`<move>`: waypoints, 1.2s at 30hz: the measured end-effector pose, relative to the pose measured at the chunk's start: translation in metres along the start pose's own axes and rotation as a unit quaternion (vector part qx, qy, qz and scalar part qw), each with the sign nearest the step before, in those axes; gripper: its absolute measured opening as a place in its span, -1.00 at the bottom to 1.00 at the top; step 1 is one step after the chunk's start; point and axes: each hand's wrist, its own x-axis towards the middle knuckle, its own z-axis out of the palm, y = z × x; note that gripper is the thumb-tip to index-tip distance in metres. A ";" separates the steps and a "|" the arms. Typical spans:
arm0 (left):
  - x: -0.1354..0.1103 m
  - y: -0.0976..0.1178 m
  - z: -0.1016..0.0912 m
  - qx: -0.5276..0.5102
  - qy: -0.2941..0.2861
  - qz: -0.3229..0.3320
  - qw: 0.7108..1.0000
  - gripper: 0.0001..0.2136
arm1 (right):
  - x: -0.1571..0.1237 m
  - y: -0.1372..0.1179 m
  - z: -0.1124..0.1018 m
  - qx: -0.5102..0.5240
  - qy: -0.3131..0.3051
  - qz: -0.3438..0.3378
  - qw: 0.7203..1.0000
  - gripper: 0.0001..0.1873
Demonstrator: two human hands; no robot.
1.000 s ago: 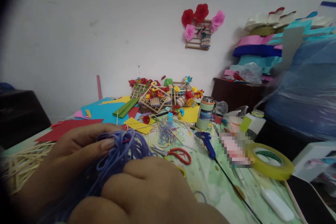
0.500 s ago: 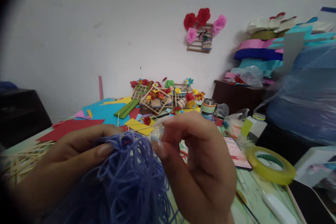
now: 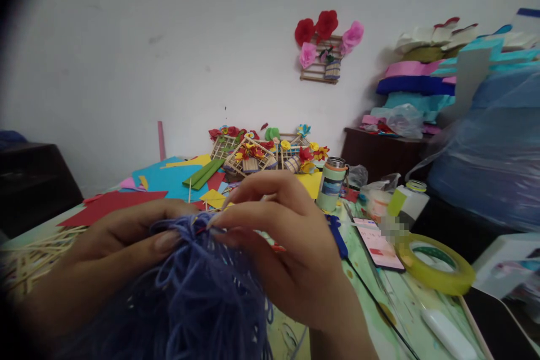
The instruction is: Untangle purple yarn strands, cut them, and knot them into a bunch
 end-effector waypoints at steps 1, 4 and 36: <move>0.000 0.000 0.000 -0.001 -0.007 0.010 1.000 -0.79 | 0.002 0.002 0.001 0.006 0.001 -0.037 0.999 -0.85; 0.001 -0.001 0.000 -0.008 -0.013 0.035 0.999 -0.81 | 0.007 0.005 0.006 0.014 0.008 -0.098 0.995 -0.79; 0.011 -0.002 0.002 -0.169 -0.197 -0.028 0.965 -0.89 | 0.012 0.013 0.015 0.228 -0.157 -0.038 0.960 -0.77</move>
